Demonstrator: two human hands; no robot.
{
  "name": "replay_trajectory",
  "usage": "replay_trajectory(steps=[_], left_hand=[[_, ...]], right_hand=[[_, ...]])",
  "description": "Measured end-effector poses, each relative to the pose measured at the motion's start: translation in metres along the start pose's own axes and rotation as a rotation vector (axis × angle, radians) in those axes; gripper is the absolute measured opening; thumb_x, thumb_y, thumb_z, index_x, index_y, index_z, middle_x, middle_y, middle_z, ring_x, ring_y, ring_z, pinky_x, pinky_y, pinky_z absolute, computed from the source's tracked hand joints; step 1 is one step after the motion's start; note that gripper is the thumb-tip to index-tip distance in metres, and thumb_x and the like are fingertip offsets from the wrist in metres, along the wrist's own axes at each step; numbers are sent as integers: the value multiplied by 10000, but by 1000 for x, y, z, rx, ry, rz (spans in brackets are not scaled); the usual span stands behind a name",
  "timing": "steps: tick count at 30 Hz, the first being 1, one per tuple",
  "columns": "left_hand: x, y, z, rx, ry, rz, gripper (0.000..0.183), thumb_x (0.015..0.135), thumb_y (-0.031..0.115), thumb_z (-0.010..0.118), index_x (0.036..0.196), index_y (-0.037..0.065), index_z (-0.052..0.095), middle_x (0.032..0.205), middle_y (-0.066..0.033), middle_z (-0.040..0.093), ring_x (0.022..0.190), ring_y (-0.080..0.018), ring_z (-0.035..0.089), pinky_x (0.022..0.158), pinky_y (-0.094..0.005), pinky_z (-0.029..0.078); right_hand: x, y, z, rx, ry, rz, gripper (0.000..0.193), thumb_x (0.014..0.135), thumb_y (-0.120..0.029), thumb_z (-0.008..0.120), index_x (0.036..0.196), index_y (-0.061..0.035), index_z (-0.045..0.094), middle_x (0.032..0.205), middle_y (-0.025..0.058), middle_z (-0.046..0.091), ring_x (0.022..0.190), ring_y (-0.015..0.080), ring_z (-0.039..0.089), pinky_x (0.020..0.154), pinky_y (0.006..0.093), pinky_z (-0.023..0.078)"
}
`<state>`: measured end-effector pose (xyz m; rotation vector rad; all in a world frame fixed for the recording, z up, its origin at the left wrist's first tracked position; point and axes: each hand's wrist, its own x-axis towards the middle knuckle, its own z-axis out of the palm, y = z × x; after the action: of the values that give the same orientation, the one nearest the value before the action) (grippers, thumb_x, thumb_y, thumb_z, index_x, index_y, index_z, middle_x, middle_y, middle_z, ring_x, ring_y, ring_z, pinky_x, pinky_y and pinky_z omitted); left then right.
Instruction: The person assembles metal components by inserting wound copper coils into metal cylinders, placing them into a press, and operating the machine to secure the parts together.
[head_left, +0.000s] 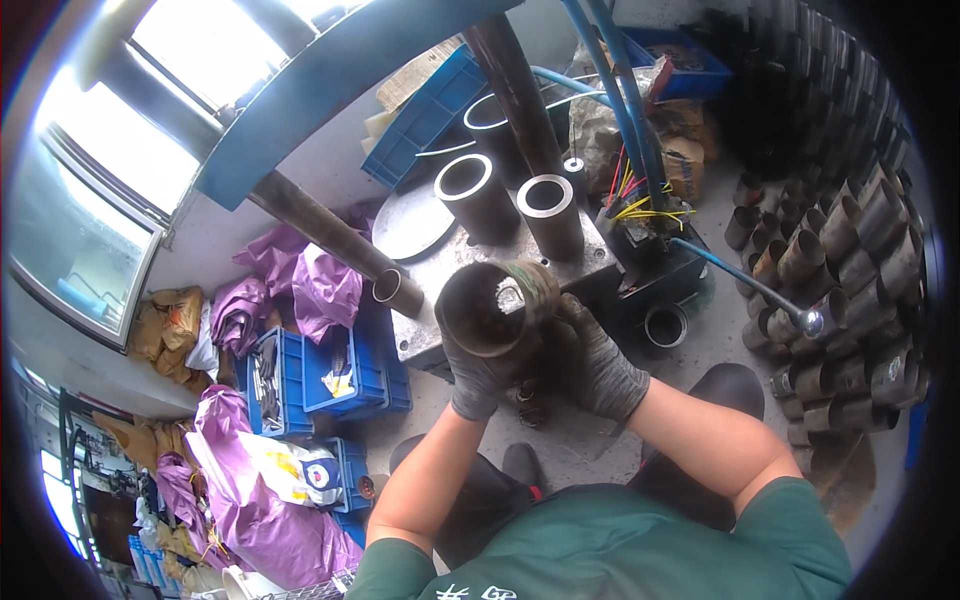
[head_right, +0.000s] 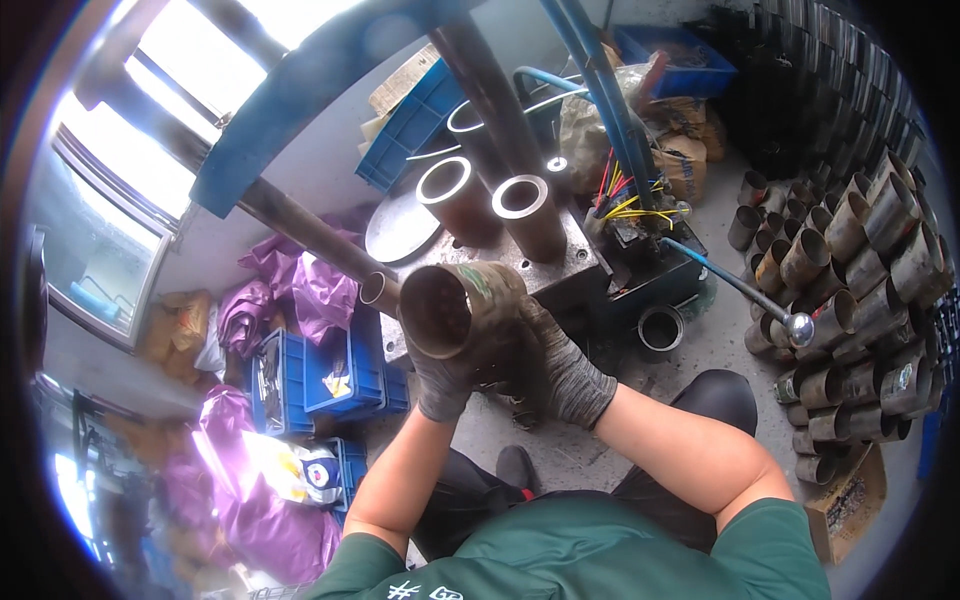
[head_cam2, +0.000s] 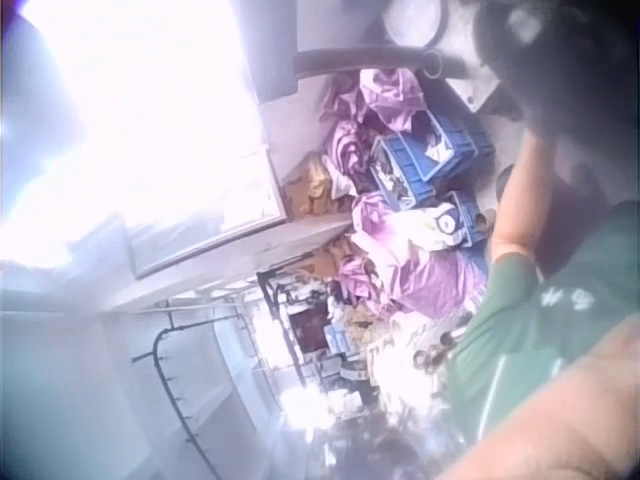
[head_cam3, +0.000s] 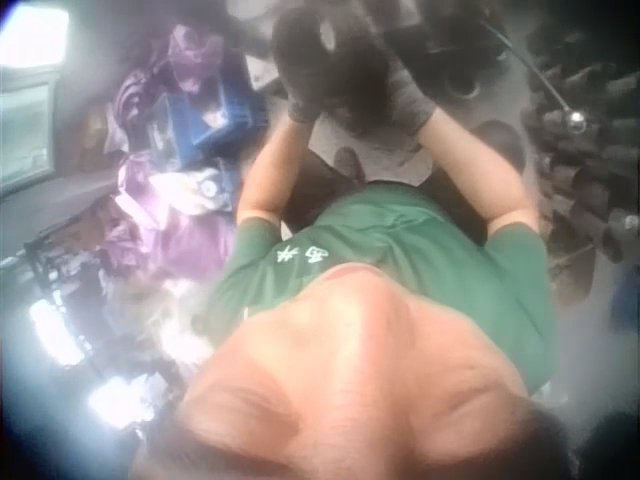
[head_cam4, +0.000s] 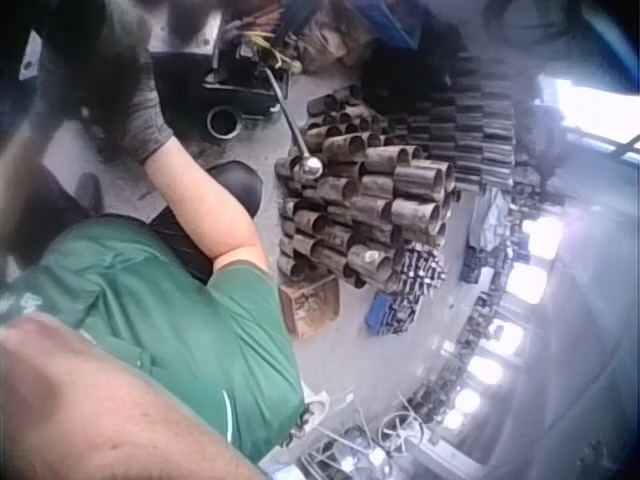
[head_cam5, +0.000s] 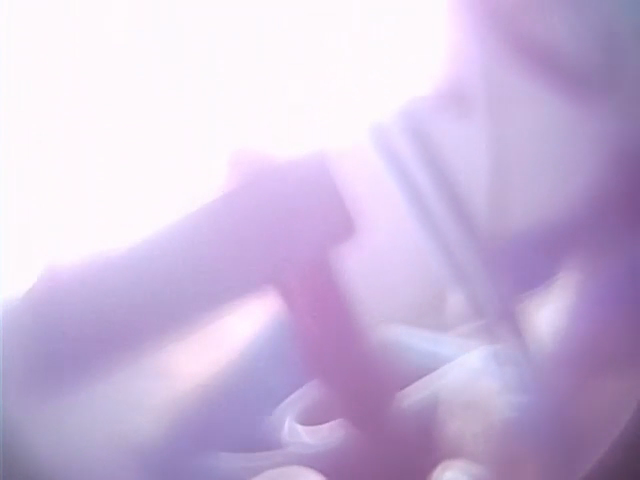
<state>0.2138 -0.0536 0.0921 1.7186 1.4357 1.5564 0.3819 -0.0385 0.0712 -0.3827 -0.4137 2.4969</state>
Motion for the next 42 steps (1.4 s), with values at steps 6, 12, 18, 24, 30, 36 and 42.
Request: replay_trajectory(steps=[6, 12, 18, 24, 30, 36, 42], left_hand=[[52, 2, -10, 198, 92, 357, 662, 801, 192, 856, 1355, 13, 542, 1248, -99, 637, 1139, -239, 643, 1006, -371, 526], [135, 6, -17, -626, 98, 100, 640, 905, 317, 772, 1383, -2, 491, 1222, -139, 622, 1120, -263, 655, 967, -405, 562], [249, -75, -75, -824, -62, -89, 404, 964, 361, 609, 1218, 49, 577, 1165, -114, 628, 1083, -302, 621, 918, -483, 553], [273, -107, -46, -899, 572, -271, 499, 903, 392, 665, 1305, 108, 581, 1213, -93, 654, 1101, -316, 648, 903, -483, 578], [268, -108, -34, -503, 766, -236, 713, 748, 3, 891, 1353, 67, 519, 1267, -125, 648, 1087, -272, 681, 982, -417, 588], [265, -104, -30, 383, 385, 117, 872, 634, 184, 993, 1316, 57, 466, 1251, -118, 603, 1139, -252, 624, 1006, -363, 529], [273, -120, -24, 30, 283, 159, 585, 730, 13, 873, 1266, 45, 642, 1222, -91, 682, 1102, -247, 661, 993, -349, 539]], right_hand=[[6, 3, -25, -222, 53, 33, 645, 946, -696, 581, 1271, -144, 657, 1110, 53, 714, 1006, 215, 664, 876, 403, 535], [-8, -2, -6, -269, 195, 7, 420, 1013, -491, 605, 1146, -103, 697, 977, 55, 751, 920, 185, 700, 878, 376, 549], [-7, 0, 4, -269, 186, -65, 331, 1019, -389, 628, 1089, -70, 680, 941, 101, 755, 900, 222, 723, 878, 397, 572], [-5, -9, -2, -188, 184, -65, 274, 1031, -318, 626, 1079, -50, 661, 908, 120, 745, 836, 233, 729, 851, 377, 587], [-5, -10, -2, -243, 155, -102, 278, 1035, -318, 631, 1085, -46, 653, 915, 106, 732, 843, 206, 719, 857, 357, 585], [6, -1, -15, -297, 98, -190, 310, 1041, -339, 626, 1153, -50, 654, 1000, 97, 725, 918, 186, 694, 894, 339, 568], [6, 2, -12, -330, 68, -192, 350, 1052, -348, 625, 1229, -47, 642, 1040, 99, 718, 979, 188, 683, 936, 336, 556]])
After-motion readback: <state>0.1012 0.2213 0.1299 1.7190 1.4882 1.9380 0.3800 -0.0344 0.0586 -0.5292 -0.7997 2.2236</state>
